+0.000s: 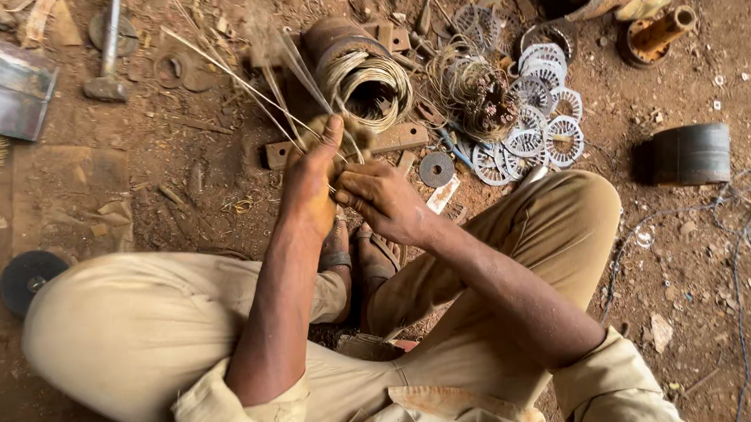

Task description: The person sits on the ground and repeatedly winds thin metal wire around a cylindrical metal core using both hands. The person pulls wire from a loose pile, wraps it around the core, and occasionally adjusts the bundle of wires.

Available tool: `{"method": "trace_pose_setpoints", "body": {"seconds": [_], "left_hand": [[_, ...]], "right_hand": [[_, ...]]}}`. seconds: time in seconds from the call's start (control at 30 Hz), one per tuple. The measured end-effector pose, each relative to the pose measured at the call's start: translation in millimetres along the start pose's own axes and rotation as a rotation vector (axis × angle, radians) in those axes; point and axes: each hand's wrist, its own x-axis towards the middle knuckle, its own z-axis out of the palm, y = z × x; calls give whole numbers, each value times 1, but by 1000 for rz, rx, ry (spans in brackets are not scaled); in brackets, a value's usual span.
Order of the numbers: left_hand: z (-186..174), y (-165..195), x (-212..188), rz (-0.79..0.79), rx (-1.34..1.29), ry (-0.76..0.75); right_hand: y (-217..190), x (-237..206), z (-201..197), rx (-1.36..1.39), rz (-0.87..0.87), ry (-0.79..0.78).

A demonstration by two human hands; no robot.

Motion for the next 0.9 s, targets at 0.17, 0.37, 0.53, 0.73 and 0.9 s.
{"method": "trace_pose_setpoints", "body": {"seconds": [0.17,0.37,0.53,0.73,0.9], "left_hand": [[7,7,7,76,-81,84],[-11,61,12,258,-139,407],[7,43,13,122,118,282],[10,29,21,85,115,227],[2,19,21,51,185,219]], "right_hand": [[8,-1,-16,-136,-86,-22],[49,8,-58,13,94,298],[91,21,-35,-180,394,75],[128,12,-14,-186,330,109],[137,15,-12,-228,407,169]]}}
